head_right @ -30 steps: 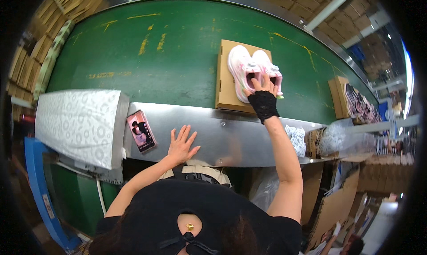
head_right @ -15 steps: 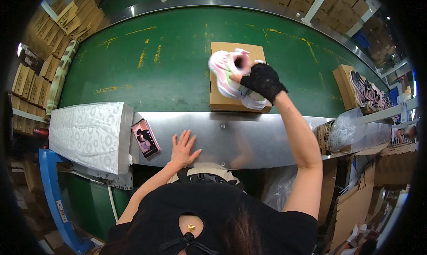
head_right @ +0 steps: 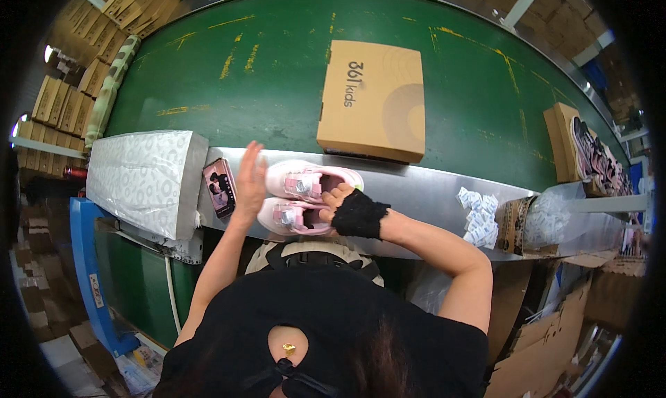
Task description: The person packs shoes by lining shoeboxes with wrapping paper, placing pairs of shoes inside, folding the paper over them, and closing the boxes.
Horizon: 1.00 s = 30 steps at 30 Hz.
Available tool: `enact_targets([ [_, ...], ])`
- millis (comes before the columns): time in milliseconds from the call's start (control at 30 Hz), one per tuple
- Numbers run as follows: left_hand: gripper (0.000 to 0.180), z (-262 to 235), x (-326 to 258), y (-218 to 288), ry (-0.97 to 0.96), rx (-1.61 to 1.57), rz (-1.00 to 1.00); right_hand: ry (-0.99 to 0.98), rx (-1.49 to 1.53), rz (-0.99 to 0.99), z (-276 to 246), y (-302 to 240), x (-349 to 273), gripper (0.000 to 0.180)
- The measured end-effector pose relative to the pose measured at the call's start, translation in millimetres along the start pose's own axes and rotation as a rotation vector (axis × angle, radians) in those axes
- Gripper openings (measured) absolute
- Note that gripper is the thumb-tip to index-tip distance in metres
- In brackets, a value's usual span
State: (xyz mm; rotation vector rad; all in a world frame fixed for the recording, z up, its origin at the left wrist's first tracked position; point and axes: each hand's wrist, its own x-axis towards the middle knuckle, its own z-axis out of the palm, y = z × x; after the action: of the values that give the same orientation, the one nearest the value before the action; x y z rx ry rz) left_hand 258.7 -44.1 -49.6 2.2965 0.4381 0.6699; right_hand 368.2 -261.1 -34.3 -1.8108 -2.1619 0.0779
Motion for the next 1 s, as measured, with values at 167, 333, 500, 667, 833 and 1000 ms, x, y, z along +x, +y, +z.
enact_targets([
  [167,0.036,51,-21,11,-0.398,0.121,0.016,0.07,0.584,0.466,-5,23,-1,0.024],
  [333,0.041,37,25,13,-0.819,-0.025,-0.333,0.142,-0.34,0.901,19,92,-15,0.071],
  [500,0.057,64,64,2,-0.343,-0.428,-0.215,0.342,-0.4,0.785,34,100,-20,0.074],
  [667,0.063,73,99,-23,-0.58,-0.689,-0.17,1.025,-0.062,0.808,-14,78,-4,0.061],
  [833,0.053,55,88,-53,-0.439,-0.258,-0.489,1.868,1.139,0.976,-22,73,-44,0.036],
  [1000,0.037,54,100,-63,-0.472,0.107,-0.23,1.582,0.84,1.489,85,94,-197,0.022],
])
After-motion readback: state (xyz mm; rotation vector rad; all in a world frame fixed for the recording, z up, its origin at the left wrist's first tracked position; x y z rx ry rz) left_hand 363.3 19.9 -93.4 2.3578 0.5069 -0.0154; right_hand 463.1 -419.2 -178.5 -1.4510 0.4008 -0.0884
